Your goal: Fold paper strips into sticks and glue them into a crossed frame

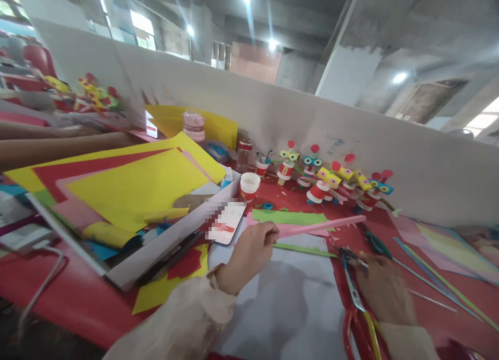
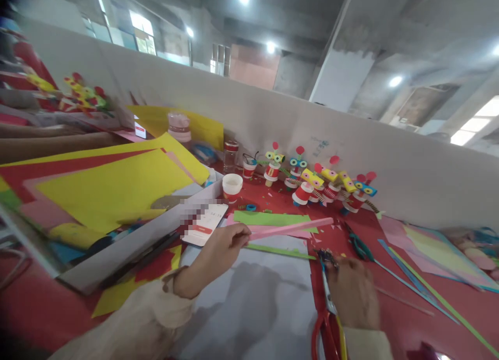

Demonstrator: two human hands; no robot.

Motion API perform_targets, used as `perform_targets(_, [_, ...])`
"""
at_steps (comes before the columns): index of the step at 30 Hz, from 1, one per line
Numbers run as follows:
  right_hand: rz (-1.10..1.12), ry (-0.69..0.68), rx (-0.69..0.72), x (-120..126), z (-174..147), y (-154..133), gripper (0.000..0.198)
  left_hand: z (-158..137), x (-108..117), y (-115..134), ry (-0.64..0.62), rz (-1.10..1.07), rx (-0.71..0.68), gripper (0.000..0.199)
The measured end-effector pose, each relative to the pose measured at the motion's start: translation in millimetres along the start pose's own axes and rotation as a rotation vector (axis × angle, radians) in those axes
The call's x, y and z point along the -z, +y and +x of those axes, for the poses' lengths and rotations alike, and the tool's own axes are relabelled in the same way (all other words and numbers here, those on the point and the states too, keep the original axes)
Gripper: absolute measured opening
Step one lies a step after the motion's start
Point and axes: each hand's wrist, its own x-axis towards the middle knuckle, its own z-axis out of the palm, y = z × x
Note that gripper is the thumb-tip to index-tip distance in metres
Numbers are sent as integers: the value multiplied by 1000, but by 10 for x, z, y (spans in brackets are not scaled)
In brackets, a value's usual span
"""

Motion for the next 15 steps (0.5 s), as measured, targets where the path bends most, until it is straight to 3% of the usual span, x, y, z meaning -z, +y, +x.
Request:
perform_targets(3, [643,-219,-52,-208,-138,-720,38,146,-73,-25,-56,-179,-62,18])
perform_targets(6, [1051,-360,-107,-491,-205,-1180,30,154,-114,-67,-68,-214,-75,18])
perform_targets(10, [1261,-315,-217,-706,-244,-1309,20,74,-104,-125,-30,-114,-86,19])
perform_targets(15, [1471,-293,-349,-731,-282,-1285,9,56,-74,-123,-54,-24,-101,24])
